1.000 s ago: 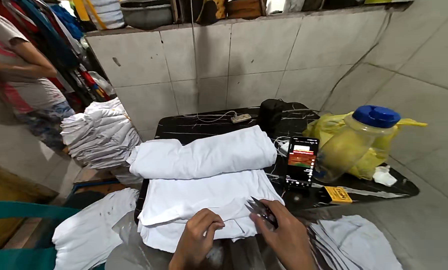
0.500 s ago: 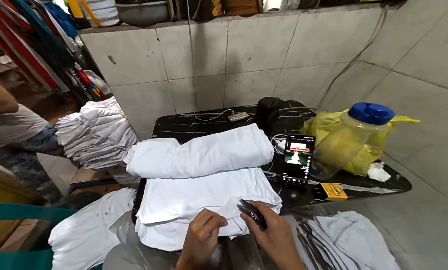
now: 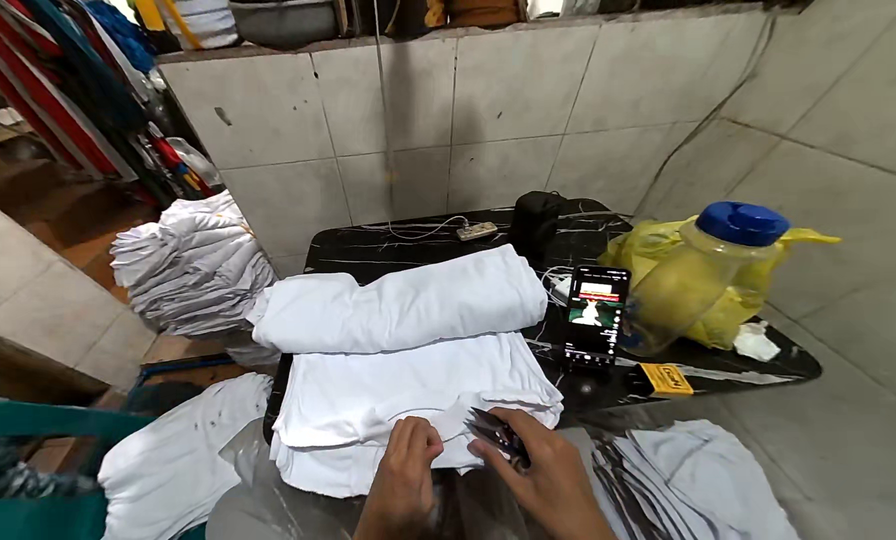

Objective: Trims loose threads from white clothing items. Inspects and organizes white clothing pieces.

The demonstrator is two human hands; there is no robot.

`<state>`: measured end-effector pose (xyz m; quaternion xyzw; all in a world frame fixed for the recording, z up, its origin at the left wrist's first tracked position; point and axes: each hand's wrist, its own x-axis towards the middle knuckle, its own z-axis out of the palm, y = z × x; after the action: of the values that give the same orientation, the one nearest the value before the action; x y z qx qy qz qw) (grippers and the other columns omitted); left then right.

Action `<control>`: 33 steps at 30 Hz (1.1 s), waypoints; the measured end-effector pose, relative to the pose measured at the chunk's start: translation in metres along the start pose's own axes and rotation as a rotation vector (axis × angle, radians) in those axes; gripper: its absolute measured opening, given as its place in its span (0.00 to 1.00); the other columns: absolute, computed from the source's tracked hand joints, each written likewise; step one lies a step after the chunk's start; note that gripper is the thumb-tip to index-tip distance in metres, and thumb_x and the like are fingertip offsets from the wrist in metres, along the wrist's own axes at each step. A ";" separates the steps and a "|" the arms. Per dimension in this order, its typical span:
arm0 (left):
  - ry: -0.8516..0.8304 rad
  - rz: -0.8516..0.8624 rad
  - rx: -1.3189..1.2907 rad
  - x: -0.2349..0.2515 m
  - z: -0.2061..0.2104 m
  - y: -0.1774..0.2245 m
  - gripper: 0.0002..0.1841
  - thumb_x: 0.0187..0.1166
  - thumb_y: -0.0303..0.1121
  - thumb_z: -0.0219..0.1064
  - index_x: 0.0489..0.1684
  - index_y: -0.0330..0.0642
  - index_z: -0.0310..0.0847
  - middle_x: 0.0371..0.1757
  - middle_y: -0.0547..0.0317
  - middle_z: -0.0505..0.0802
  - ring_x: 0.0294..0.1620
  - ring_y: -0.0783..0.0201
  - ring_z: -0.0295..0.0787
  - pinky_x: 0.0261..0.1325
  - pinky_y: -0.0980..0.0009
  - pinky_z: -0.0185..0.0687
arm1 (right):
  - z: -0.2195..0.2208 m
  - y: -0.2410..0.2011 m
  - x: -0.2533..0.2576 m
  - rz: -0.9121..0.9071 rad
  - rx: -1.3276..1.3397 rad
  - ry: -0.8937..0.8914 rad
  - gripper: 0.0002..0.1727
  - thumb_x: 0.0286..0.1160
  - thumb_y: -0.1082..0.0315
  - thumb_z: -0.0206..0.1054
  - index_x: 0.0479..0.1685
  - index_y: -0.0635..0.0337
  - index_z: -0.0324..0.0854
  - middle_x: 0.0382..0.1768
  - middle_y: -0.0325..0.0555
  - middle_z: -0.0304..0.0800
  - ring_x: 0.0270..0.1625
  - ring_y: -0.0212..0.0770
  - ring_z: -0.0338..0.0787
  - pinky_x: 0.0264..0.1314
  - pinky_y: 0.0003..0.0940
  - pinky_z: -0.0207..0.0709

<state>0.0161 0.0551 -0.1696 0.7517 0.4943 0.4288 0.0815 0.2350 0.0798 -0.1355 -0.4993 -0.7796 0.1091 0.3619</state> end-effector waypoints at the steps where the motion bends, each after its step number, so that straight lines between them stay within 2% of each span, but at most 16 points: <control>1: 0.014 0.001 -0.039 -0.002 -0.002 -0.001 0.14 0.91 0.38 0.53 0.40 0.42 0.81 0.43 0.57 0.88 0.48 0.65 0.85 0.57 0.72 0.82 | -0.001 -0.001 -0.001 -0.039 -0.006 -0.017 0.26 0.78 0.39 0.67 0.50 0.55 0.89 0.34 0.41 0.92 0.30 0.38 0.89 0.30 0.40 0.85; 5: 0.133 0.000 -0.106 -0.008 -0.001 -0.001 0.10 0.87 0.35 0.60 0.41 0.41 0.84 0.43 0.58 0.89 0.47 0.71 0.87 0.55 0.77 0.86 | 0.004 -0.011 -0.002 -0.134 -0.069 -0.140 0.21 0.80 0.46 0.66 0.45 0.56 0.88 0.31 0.43 0.91 0.27 0.43 0.91 0.25 0.44 0.85; 8: 0.165 0.009 -0.098 -0.009 0.000 0.001 0.08 0.85 0.34 0.63 0.40 0.42 0.86 0.44 0.58 0.88 0.49 0.71 0.87 0.56 0.79 0.85 | 0.013 -0.019 -0.002 -0.166 -0.117 -0.217 0.22 0.86 0.46 0.58 0.47 0.55 0.87 0.27 0.43 0.89 0.24 0.45 0.91 0.22 0.45 0.83; 11: 0.023 0.034 -0.079 -0.010 -0.011 0.003 0.10 0.84 0.40 0.66 0.37 0.48 0.91 0.44 0.61 0.91 0.51 0.68 0.87 0.56 0.75 0.84 | 0.020 -0.016 -0.001 -0.176 -0.127 -0.112 0.25 0.91 0.45 0.51 0.41 0.52 0.87 0.22 0.40 0.86 0.20 0.42 0.87 0.17 0.41 0.79; 13: -0.151 0.058 -0.113 -0.008 -0.023 0.001 0.13 0.79 0.49 0.71 0.35 0.52 0.94 0.41 0.66 0.94 0.48 0.68 0.88 0.52 0.72 0.85 | 0.018 -0.014 0.001 -0.126 -0.084 -0.027 0.25 0.90 0.45 0.53 0.41 0.54 0.88 0.23 0.40 0.87 0.21 0.40 0.88 0.18 0.41 0.80; 15: -0.156 0.065 -0.146 -0.003 -0.029 -0.002 0.14 0.76 0.51 0.74 0.36 0.51 0.95 0.39 0.65 0.94 0.45 0.69 0.89 0.50 0.73 0.86 | 0.016 -0.012 0.001 -0.066 -0.062 0.004 0.25 0.88 0.44 0.55 0.44 0.56 0.88 0.23 0.39 0.88 0.20 0.39 0.86 0.18 0.40 0.79; 17: -0.027 0.066 -0.100 0.006 -0.026 -0.007 0.10 0.80 0.43 0.72 0.45 0.50 0.96 0.40 0.63 0.95 0.44 0.72 0.90 0.51 0.77 0.88 | 0.015 -0.011 0.001 -0.040 -0.037 -0.003 0.26 0.86 0.43 0.57 0.47 0.57 0.88 0.23 0.39 0.88 0.19 0.38 0.86 0.18 0.41 0.79; 18: 0.010 0.047 -0.050 0.010 -0.022 -0.009 0.09 0.81 0.40 0.71 0.46 0.50 0.97 0.41 0.63 0.94 0.44 0.72 0.90 0.52 0.78 0.87 | 0.016 -0.011 0.000 -0.035 -0.028 -0.009 0.26 0.85 0.42 0.57 0.48 0.57 0.88 0.23 0.38 0.87 0.19 0.38 0.85 0.18 0.41 0.79; 20: -0.005 0.011 0.057 0.014 -0.013 -0.012 0.07 0.79 0.36 0.70 0.41 0.51 0.96 0.42 0.61 0.93 0.44 0.67 0.89 0.50 0.74 0.87 | 0.016 -0.011 -0.001 -0.041 -0.030 -0.025 0.26 0.85 0.41 0.58 0.48 0.56 0.88 0.22 0.39 0.87 0.19 0.38 0.85 0.18 0.41 0.79; 22: -0.050 -0.002 0.122 0.016 -0.008 -0.011 0.08 0.82 0.34 0.65 0.39 0.48 0.91 0.43 0.59 0.91 0.45 0.64 0.90 0.48 0.72 0.89 | 0.013 -0.012 -0.001 -0.060 -0.045 -0.067 0.26 0.84 0.41 0.58 0.46 0.56 0.88 0.22 0.40 0.87 0.19 0.39 0.86 0.18 0.42 0.79; 25: -0.082 -0.018 0.111 0.015 -0.011 -0.007 0.11 0.89 0.37 0.58 0.42 0.45 0.85 0.41 0.59 0.89 0.45 0.63 0.88 0.48 0.71 0.87 | 0.006 -0.014 0.000 -0.075 -0.074 -0.159 0.25 0.83 0.42 0.60 0.46 0.55 0.87 0.24 0.41 0.89 0.22 0.42 0.89 0.20 0.45 0.81; 27: -0.077 -0.005 0.084 0.014 -0.014 -0.007 0.12 0.90 0.39 0.57 0.43 0.45 0.85 0.42 0.59 0.89 0.46 0.64 0.88 0.51 0.72 0.87 | 0.007 -0.017 0.000 -0.102 -0.091 -0.199 0.23 0.84 0.43 0.60 0.46 0.54 0.87 0.25 0.42 0.89 0.23 0.43 0.90 0.20 0.46 0.82; 29: -0.037 0.026 0.070 0.012 -0.014 -0.005 0.13 0.90 0.40 0.57 0.43 0.44 0.85 0.43 0.58 0.89 0.48 0.65 0.87 0.53 0.73 0.86 | 0.013 -0.020 0.001 -0.140 -0.128 -0.217 0.24 0.86 0.43 0.56 0.46 0.54 0.87 0.25 0.42 0.88 0.22 0.45 0.89 0.20 0.46 0.82; 31: -0.005 0.060 0.071 0.010 -0.016 -0.002 0.13 0.90 0.39 0.56 0.41 0.45 0.84 0.42 0.58 0.88 0.48 0.65 0.87 0.54 0.74 0.85 | 0.022 -0.019 0.002 -0.173 -0.188 -0.141 0.25 0.89 0.44 0.51 0.40 0.52 0.86 0.21 0.40 0.85 0.19 0.43 0.87 0.16 0.43 0.78; 33: -0.100 0.065 0.028 0.003 -0.029 0.001 0.14 0.90 0.42 0.57 0.40 0.46 0.86 0.42 0.60 0.90 0.49 0.64 0.88 0.55 0.71 0.86 | 0.025 -0.019 0.004 -0.155 -0.199 -0.038 0.26 0.90 0.45 0.50 0.38 0.52 0.86 0.20 0.40 0.83 0.18 0.42 0.85 0.14 0.41 0.76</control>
<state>-0.0035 0.0484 -0.1492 0.7890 0.4709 0.3861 0.0817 0.2037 0.0793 -0.1417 -0.4689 -0.8295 0.0123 0.3032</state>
